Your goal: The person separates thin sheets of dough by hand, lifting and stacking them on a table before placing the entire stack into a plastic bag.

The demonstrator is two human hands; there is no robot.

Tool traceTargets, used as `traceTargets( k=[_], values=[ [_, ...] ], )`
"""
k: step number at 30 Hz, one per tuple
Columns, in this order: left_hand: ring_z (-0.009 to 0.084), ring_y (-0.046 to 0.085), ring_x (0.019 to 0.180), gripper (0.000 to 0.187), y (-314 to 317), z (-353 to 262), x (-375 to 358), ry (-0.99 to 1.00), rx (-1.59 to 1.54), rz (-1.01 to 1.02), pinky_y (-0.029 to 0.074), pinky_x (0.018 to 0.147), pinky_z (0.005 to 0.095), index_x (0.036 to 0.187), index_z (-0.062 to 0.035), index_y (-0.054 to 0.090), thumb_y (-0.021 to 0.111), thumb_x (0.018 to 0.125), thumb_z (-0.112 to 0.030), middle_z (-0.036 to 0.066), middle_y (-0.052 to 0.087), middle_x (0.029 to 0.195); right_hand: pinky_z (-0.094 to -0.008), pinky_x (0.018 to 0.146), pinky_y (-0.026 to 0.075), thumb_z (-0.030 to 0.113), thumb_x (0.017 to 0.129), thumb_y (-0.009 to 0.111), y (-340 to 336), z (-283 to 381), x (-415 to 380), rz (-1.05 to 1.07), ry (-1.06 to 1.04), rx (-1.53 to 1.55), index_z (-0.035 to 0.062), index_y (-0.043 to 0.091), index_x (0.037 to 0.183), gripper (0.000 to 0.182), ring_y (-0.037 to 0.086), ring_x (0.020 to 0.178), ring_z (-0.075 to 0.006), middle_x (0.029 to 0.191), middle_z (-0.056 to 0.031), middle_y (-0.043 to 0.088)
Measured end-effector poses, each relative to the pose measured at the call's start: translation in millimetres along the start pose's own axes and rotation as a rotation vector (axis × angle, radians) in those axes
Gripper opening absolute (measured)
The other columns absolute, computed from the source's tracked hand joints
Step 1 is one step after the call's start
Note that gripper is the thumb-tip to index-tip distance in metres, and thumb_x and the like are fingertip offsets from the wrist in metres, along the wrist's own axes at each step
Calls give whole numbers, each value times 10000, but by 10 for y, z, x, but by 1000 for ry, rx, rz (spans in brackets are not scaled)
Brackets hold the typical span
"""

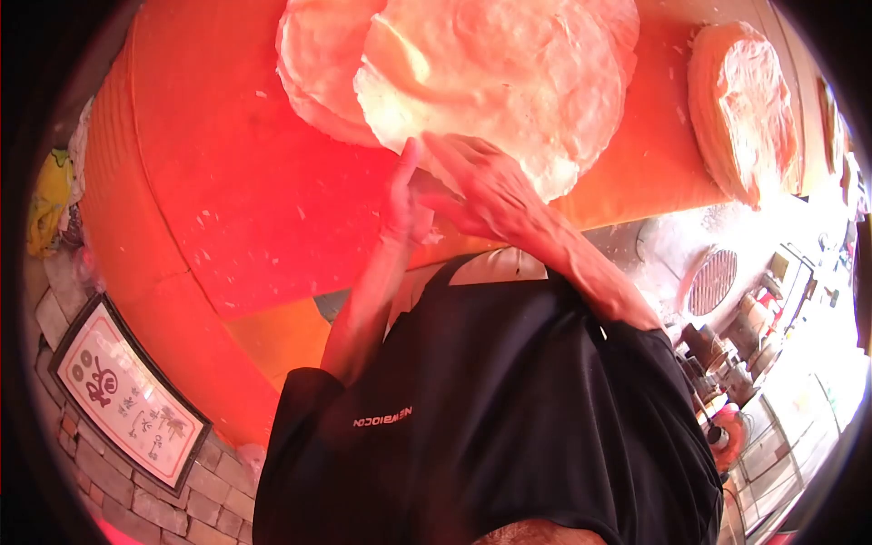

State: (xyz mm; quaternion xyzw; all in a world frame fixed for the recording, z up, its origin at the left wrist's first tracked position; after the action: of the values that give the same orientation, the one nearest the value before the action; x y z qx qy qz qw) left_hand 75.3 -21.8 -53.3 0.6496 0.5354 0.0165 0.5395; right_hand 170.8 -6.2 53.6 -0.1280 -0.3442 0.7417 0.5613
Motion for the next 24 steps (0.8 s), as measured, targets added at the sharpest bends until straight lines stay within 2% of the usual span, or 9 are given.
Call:
traceTargets(
  k=[3,6,9,11,12,15,17,20,24],
  values=[
    [248,616,1059,387,-132,37,50,7,-132,-150,505,889,448,1238,-75,546,481,979,-356,97,622,1205,-411,945,455,178,733,693,-202,-100,-359,31,35,-356,29,509,1299,614,569,1097,-351,1173,-201,595],
    [289,642,1030,396,149,-123,99,43,-251,-54,527,870,471,1231,-54,551,462,983,-350,136,639,1176,-418,897,493,185,765,714,-344,-430,-538,-49,62,-536,29,585,1213,492,606,1053,-374,1156,-214,619],
    [359,618,1067,469,361,-308,169,76,-346,158,490,936,504,1245,-18,526,434,991,-402,197,616,1186,-419,747,528,65,718,634,-516,-630,-254,-18,249,-279,90,639,1076,359,645,893,-333,952,-147,665],
    [392,591,1110,521,399,-458,188,127,-257,148,435,1004,533,1253,-5,507,435,983,-444,223,606,1179,-393,616,534,121,767,675,-627,-827,103,168,184,-530,102,688,1053,287,663,704,-317,798,-139,671],
    [377,617,1066,465,350,-512,155,158,-214,110,490,945,489,1252,1,492,461,992,-383,218,604,1147,-388,561,518,128,796,654,-896,-708,405,266,163,-651,102,707,986,199,647,624,-304,719,-146,651],
    [331,641,1021,392,-239,-547,58,218,274,-260,542,865,413,1262,14,496,467,1002,-278,207,611,1132,-377,533,493,73,801,603,-2005,-227,887,-204,164,-532,98,699,891,134,627,605,-307,702,-142,648],
    [290,653,986,338,-483,-596,-46,243,306,-395,551,831,369,1254,10,499,520,979,-187,184,626,1079,-388,533,488,76,789,599,-2212,121,949,-312,97,-534,100,688,869,122,628,609,-309,695,-139,643],
    [274,661,957,312,-587,-644,-76,268,260,-459,552,825,368,1232,2,509,539,969,-162,174,634,1053,-404,534,481,82,772,595,-1788,262,952,-218,-17,-574,102,671,837,102,629,616,-312,683,-136,636],
    [246,665,921,228,-545,-636,-36,255,191,-447,553,816,357,1143,-12,532,558,960,-145,157,646,1011,-425,535,472,89,748,588,-599,-378,840,48,-87,-500,106,648,793,77,631,624,-316,668,-131,626]
  ],
)
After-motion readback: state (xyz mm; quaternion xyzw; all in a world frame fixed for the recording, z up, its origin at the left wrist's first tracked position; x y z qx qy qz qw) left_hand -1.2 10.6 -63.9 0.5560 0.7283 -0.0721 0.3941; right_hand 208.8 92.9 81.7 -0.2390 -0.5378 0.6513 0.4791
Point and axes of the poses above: each hand's wrist, its own x-axis towards the middle knuckle, its own y-axis out of the palm, z = x × y, the point moved 8 cm from there along x, towards the middle knuckle
